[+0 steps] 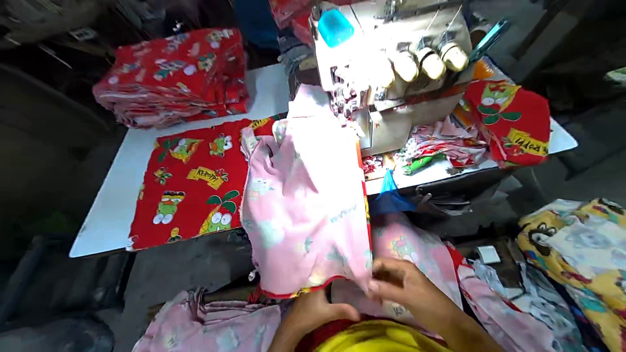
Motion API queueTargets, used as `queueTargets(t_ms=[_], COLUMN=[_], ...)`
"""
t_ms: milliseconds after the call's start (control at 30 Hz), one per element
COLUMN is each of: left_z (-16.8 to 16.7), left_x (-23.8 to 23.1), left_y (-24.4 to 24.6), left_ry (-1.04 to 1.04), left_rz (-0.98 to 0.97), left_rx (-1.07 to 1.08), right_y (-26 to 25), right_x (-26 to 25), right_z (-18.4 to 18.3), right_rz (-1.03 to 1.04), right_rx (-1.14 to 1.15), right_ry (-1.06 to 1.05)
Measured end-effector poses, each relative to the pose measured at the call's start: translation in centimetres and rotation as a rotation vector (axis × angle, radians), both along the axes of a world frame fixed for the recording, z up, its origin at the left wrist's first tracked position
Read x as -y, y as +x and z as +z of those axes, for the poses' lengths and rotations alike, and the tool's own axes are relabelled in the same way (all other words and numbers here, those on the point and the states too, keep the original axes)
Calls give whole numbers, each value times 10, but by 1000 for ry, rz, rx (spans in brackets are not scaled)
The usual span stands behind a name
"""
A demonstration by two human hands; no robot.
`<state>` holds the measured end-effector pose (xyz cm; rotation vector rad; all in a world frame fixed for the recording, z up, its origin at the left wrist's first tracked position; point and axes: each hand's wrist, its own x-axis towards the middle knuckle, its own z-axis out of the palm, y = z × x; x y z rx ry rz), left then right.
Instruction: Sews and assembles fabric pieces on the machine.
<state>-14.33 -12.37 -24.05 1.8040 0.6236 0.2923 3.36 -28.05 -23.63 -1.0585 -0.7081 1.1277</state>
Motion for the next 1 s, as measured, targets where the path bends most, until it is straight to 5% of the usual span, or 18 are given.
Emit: queueTargets(t_ms=[100,167,300,500,867,1000], left_z=[19,36,38,27,57,60], left_x=[-20,-35,-10,-12,-86,-125], left_y=[-2,-1,-35,-51,5,7], left_ry=[-585,-589,-389,-358,-211,-91], left_rz=[499,734,916,948,795,824], left_rx=[606,707,545,484,522,386], right_y=[0,2,3,3,61,79], right_x=[8,7,22,28,-49,-78], right_z=[2,-3,-8,-7,8,16], right_rz=[97,21,-28,-109,-261,-290], right_rx=[-40,46,174,282,483,519], right_ry=[135,63,0,17,74,48])
